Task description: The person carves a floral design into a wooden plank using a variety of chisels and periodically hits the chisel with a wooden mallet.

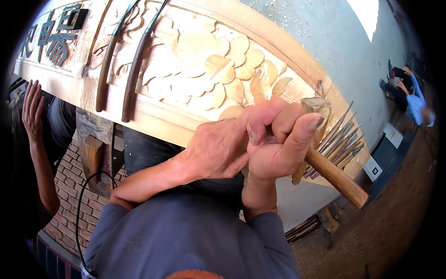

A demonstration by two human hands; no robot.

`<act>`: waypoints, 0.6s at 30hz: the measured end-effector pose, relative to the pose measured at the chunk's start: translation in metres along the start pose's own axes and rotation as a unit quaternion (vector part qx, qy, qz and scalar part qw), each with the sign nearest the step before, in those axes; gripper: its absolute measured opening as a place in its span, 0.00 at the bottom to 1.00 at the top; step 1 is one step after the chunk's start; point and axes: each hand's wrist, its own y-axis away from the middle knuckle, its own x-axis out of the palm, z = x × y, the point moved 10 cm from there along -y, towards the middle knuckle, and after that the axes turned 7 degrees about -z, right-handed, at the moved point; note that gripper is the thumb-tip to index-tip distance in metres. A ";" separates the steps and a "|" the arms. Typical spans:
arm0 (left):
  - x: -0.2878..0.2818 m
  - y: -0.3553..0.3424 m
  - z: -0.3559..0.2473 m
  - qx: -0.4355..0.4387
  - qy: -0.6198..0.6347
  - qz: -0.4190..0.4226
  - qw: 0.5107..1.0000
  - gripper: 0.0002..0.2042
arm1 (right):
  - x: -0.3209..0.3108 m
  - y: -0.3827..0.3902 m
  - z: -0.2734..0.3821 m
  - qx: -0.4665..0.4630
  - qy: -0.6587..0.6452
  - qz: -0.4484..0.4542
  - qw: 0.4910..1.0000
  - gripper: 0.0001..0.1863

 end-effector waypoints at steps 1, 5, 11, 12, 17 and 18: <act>0.004 0.001 0.001 0.000 0.003 0.025 1.000 0.50 | -0.005 0.001 -0.002 0.000 -0.020 -0.017 1.000 0.34; 0.002 0.004 0.000 -0.007 -0.014 0.028 0.999 0.49 | -0.008 0.002 -0.012 0.076 -0.228 0.033 0.970 0.36; -0.002 0.002 -0.019 0.109 -0.058 -0.034 0.992 0.45 | -0.002 0.023 0.025 -0.166 -0.091 0.133 0.973 0.39; -0.004 0.003 -0.021 0.109 -0.056 -0.034 0.992 0.45 | 0.000 0.026 0.024 -0.176 -0.070 0.133 0.973 0.40; -0.001 0.000 -0.014 0.064 -0.051 0.002 0.997 0.45 | 0.003 0.025 0.026 -0.203 -0.057 0.147 0.966 0.41; -0.002 0.000 -0.015 0.064 -0.051 0.002 0.997 0.45 | 0.003 0.023 0.024 -0.196 -0.053 0.142 0.969 0.41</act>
